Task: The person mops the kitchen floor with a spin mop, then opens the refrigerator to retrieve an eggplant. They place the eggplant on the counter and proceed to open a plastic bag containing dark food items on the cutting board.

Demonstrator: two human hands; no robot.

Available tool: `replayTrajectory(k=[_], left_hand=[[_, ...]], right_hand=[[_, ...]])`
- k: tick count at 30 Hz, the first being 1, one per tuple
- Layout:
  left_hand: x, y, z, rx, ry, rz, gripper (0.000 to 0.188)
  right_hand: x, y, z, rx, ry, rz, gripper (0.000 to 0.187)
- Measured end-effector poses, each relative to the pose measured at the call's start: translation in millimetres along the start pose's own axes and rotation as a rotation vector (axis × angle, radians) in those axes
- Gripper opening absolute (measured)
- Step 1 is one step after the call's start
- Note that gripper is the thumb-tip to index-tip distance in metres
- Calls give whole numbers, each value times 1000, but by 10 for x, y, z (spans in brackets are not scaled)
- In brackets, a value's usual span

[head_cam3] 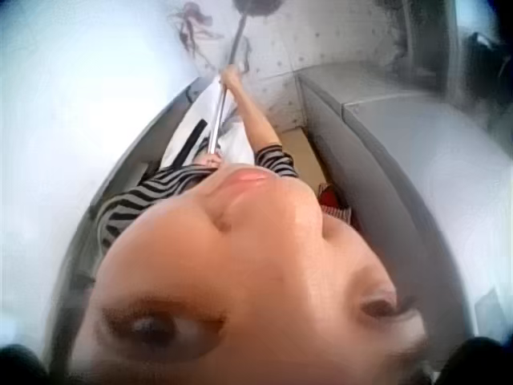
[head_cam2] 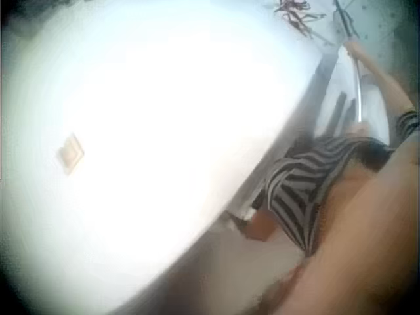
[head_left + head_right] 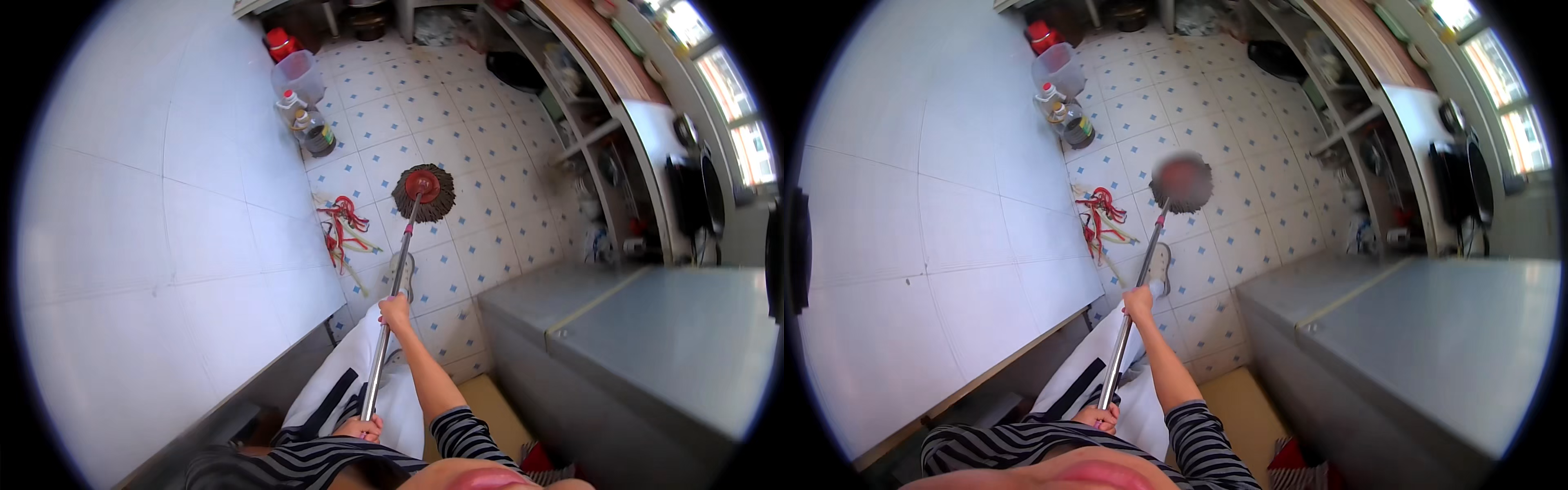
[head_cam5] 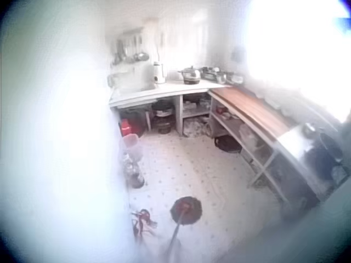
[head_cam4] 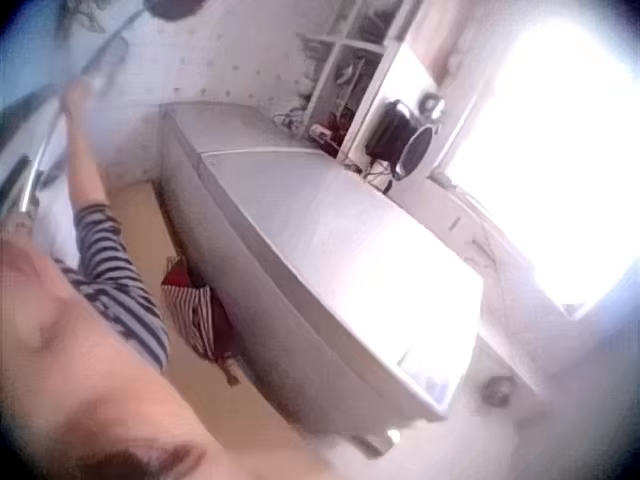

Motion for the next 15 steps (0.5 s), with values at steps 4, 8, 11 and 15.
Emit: replayTrajectory(k=[4, 8, 11, 15], left_hand=[[-399, 950, -800, 100, -97, 19, 14], [-385, 1808, -1556, 161, -55, 43, 15], [-250, 2631, -1916, 192, -8, -13, 16], [-261, 3477, -2341, 275, -89, -62, 15]], right_hand=[[-844, -1059, 363, 27, 2, 89, 19], [-1417, -1827, 438, -8, -70, 36, 18], [-1764, -2758, 266, 21, -88, 46, 18], [-2369, -3598, 187, 56, -121, 40, 19]])
Point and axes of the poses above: each hand's wrist, its own x-axis away from the middle knuckle, its own z-axis out of the back of the hand, y = z × x, the point moved 2 cm from there along -x, towards the middle knuckle, and after that the axes turned 2 degrees about y, right-handed, at the moved point
